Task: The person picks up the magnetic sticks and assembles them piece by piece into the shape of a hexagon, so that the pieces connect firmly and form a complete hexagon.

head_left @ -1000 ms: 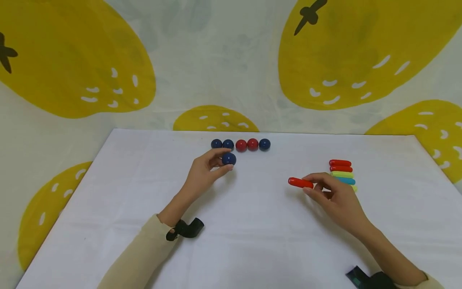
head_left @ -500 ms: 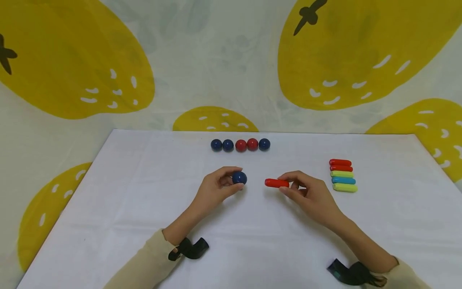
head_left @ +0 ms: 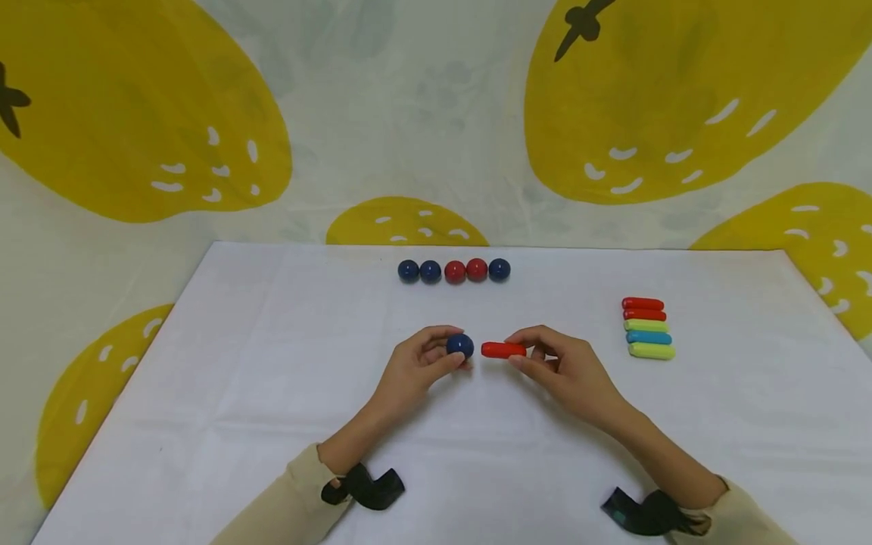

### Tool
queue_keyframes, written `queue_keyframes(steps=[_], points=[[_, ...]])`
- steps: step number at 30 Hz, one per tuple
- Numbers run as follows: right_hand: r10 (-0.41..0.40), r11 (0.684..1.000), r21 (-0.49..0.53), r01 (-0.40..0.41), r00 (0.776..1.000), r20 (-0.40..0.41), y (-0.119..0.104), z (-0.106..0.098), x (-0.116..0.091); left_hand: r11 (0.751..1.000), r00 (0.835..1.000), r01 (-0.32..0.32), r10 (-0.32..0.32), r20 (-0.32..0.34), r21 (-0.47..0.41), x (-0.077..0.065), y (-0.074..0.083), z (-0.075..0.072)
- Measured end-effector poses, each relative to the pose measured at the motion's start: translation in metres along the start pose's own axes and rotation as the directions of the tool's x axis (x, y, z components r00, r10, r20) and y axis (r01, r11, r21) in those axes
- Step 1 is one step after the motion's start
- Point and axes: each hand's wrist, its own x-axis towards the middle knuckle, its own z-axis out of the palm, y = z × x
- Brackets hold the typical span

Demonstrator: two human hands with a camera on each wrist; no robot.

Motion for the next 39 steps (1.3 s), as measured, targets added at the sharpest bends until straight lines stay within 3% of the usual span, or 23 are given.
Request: queue_keyframes(steps=[20,24,28,33,39], points=[[0.031,0.999,0.031,-0.032,0.999,0.023,0.002,0.008,0.001,1.000,0.997,-0.003,0.005,0.075,-0.026,-0.001,-0.002,0.001],[0.028,0.999,0.025,-0.028,1.000,0.007,0.004,0.012,-0.001,0.999,0.997,-0.039,0.037,0.062,0.034,-0.002,-0.005,0.002],[0.033,0.999,0.029,-0.033,0.999,0.003,0.005,0.018,-0.003,0.975,0.992,-0.124,0.115,0.058,0.184,-0.003,-0.007,0.003],[0.031,0.998,0.051,-0.031,1.000,0.005,0.005,0.024,-0.006,0.918,0.974,-0.224,0.218,0.057,0.328,-0.004,-0.011,0.006],[0.033,0.995,0.094,-0.032,0.999,-0.016,0.003,0.028,-0.005,0.897,0.970,-0.233,0.243,0.020,0.376,-0.005,-0.017,0.012]])
